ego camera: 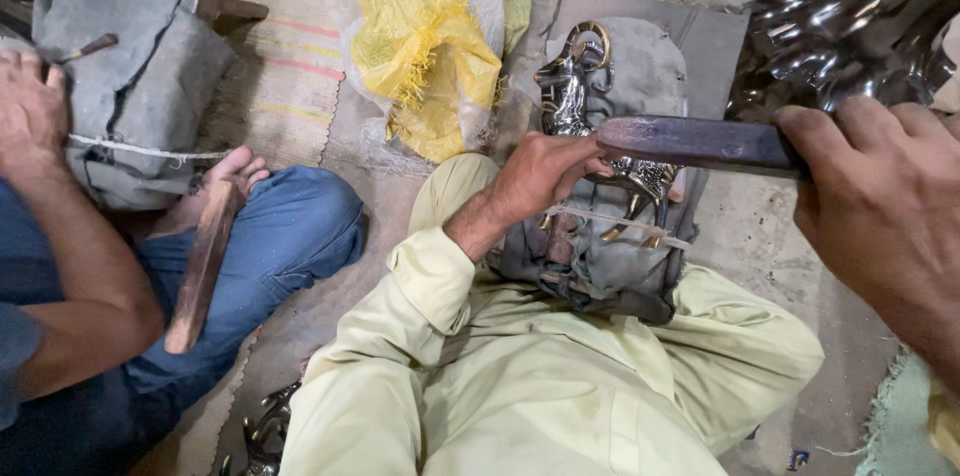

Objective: The person sits on the floor and uses a hammer to repeatedly strike a small silver-colored metal sculpture of a goat. They hold the sculpture in their left hand and strike it with a hammer in their right hand, rotating the object to work on different sides.

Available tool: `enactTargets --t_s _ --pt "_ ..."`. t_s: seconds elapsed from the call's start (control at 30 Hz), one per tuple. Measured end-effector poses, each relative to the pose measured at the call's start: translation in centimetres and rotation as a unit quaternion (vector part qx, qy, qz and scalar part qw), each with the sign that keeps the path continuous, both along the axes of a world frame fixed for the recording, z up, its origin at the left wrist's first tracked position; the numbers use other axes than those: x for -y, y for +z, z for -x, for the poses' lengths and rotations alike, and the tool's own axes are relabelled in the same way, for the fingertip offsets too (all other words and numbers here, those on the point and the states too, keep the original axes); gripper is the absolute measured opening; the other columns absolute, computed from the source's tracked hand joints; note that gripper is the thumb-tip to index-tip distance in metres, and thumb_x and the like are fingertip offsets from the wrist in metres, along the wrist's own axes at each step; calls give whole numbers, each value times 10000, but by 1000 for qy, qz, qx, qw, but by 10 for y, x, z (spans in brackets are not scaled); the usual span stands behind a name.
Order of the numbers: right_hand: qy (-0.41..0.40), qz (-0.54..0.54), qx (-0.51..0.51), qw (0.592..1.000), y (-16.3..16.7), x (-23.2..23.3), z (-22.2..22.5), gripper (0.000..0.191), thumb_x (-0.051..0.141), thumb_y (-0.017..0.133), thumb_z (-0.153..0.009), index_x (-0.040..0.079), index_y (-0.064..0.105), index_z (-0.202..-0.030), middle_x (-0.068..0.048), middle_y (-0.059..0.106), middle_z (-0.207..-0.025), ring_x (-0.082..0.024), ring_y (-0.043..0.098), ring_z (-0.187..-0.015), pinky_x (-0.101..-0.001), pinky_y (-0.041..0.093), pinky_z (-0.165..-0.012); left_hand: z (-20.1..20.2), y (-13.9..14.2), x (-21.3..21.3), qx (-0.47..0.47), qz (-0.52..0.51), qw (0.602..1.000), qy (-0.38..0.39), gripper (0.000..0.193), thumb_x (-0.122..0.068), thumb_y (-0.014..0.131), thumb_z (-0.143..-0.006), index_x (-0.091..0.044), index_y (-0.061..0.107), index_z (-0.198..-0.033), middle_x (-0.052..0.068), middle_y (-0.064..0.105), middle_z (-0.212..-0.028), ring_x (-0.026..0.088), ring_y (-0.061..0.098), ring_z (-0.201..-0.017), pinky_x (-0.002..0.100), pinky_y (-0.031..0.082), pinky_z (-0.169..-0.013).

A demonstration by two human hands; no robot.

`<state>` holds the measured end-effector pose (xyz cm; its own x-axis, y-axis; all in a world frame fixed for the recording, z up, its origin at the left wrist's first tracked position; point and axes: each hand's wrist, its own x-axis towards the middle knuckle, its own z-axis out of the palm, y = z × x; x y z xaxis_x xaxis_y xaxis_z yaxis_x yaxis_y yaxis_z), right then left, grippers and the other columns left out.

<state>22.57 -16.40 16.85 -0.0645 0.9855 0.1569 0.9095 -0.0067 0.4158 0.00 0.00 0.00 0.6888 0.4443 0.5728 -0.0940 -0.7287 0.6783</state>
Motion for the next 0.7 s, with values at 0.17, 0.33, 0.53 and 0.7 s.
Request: enactTargets --t_s 0.17,0.33,0.53,0.7 --pt "-8 -5 -35 999 -8 1 -5 320 147 814 -900 116 699 -1197 -55 670 -889 -215 676 -778 -332 539 -742 -1 -17 -2 18 5 1000 12 474 78 693 -909 -64 583 -1347 92 779 -1087 201 793 -1002 296 655 -786" --pt "10 -27 -58 998 -3 1 -2 300 136 783 -957 80 670 -1229 -73 671 -943 -206 675 -820 -335 546 -803 -2 -26 -3 9 -6 1000 19 487 94 685 -882 -48 591 -1339 90 780 -1047 201 796 -997 308 647 -794" --pt "23 -48 -75 996 -1 -2 2 261 136 778 -965 107 673 -1202 -51 675 -956 -210 678 -864 -338 543 -837 0 -30 -3 22 -4 1000 6 447 95 681 -888 -45 599 -1305 103 772 -1081 206 793 -1014 310 643 -789" --pt "28 -36 -56 997 -2 -6 1 299 141 779 -943 94 679 -1220 -60 670 -950 -209 675 -849 -337 540 -824 -1 -30 -5 19 -25 999 24 453 104 677 -876 -41 606 -1300 108 769 -1078 209 794 -1002 313 646 -792"
